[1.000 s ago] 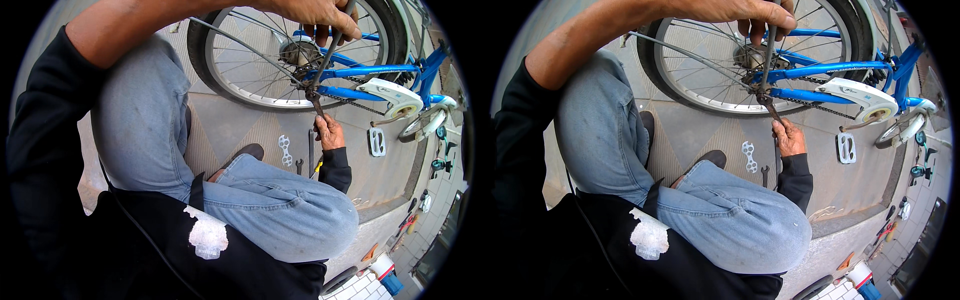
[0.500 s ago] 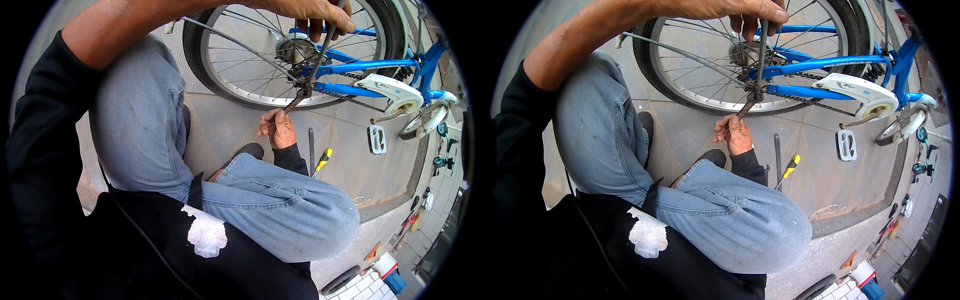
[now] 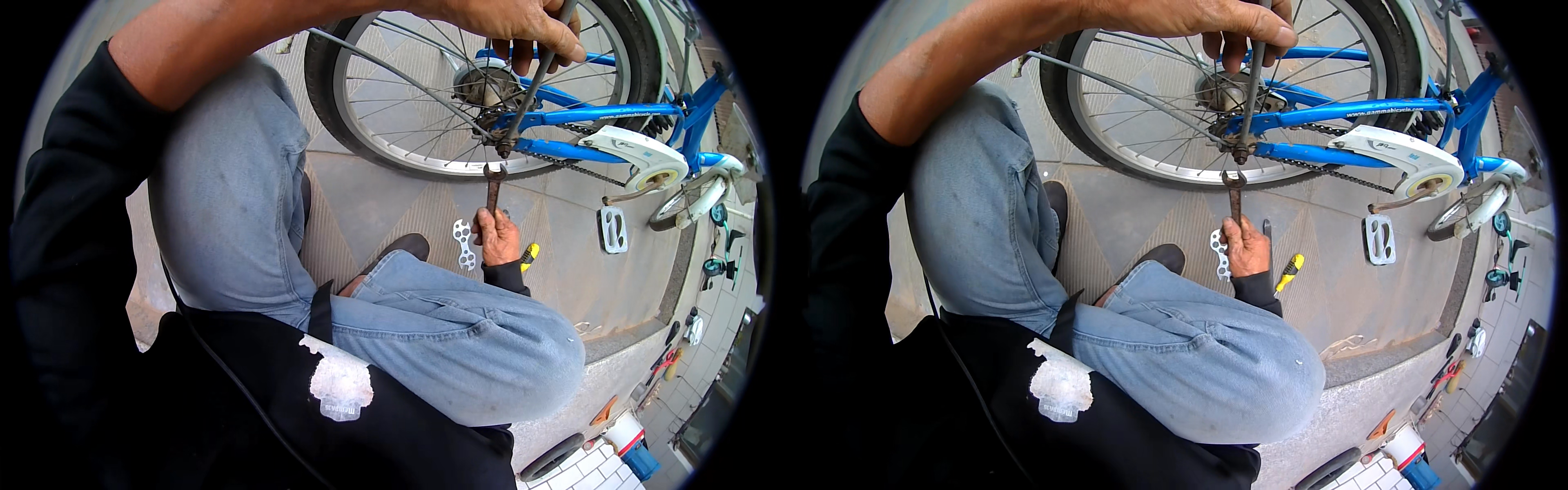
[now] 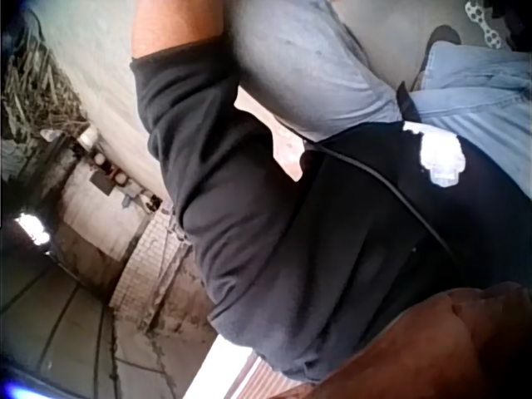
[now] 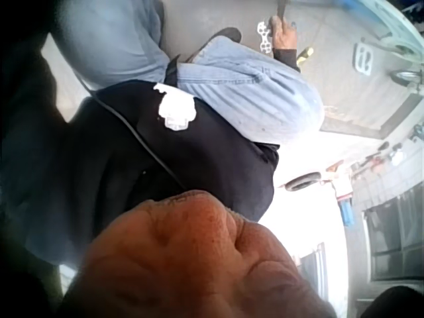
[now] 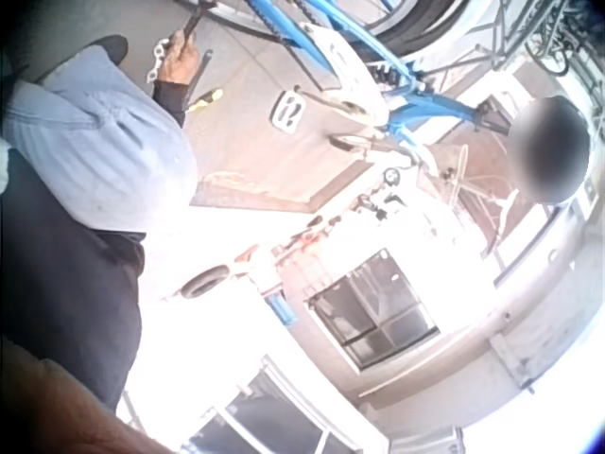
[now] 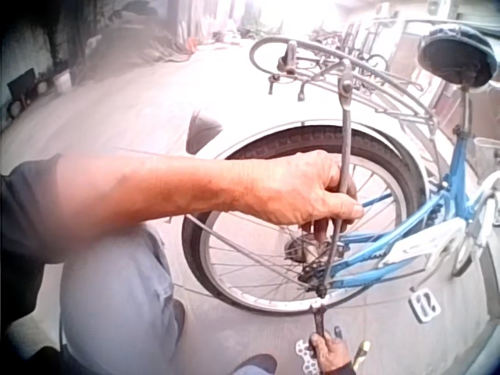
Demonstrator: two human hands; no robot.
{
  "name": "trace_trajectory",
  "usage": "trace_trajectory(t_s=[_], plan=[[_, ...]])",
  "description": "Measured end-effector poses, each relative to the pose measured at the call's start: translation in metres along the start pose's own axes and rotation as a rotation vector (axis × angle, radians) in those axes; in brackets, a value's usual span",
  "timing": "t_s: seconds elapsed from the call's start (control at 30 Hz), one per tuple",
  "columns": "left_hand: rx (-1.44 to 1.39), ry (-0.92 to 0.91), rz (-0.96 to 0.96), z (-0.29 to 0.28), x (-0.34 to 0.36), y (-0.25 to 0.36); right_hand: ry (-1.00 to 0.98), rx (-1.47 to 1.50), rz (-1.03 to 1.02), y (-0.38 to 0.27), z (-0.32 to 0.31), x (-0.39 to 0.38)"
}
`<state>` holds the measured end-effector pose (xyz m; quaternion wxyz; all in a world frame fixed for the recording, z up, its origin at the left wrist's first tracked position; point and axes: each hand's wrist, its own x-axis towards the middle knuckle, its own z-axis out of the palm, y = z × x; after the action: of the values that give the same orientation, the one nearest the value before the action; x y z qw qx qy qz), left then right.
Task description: The person sits on the floor and uses a wrench to tighten the rear axle nuts of a blue bicycle. They then switch to a screwdriver to adjust the chain guard attached to the frame.
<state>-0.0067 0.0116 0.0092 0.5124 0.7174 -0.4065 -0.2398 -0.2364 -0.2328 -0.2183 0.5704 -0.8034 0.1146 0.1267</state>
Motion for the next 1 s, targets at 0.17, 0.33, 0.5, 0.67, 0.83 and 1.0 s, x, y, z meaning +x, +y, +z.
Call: trace_trajectory(t_s=[0.17,0.33,0.5,0.67,0.83,1.0], plan=[[-0.095,-0.005,-0.040,0.009,0.011,0.000,0.046,-0.270,0.031,-0.024,-0.052,0.002],[-0.012,0.002,-0.028,0.003,0.002,0.004,-0.075,-0.456,0.022,-0.061,-0.073,0.020],[-0.036,-0.002,-0.036,0.005,0.005,0.000,-0.070,-0.749,-0.140,-0.101,-0.102,0.031],[-0.097,0.004,-0.043,0.006,0.008,-0.005,-0.087,-0.838,-0.155,-0.103,-0.102,0.040],[-0.008,-0.008,-0.019,0.005,0.005,0.000,-0.082,-0.565,-0.097,-0.064,-0.081,0.039],[-0.028,-0.050,0.003,0.003,0.004,0.001,0.014,-0.268,-0.020,-0.031,-0.053,0.031]])
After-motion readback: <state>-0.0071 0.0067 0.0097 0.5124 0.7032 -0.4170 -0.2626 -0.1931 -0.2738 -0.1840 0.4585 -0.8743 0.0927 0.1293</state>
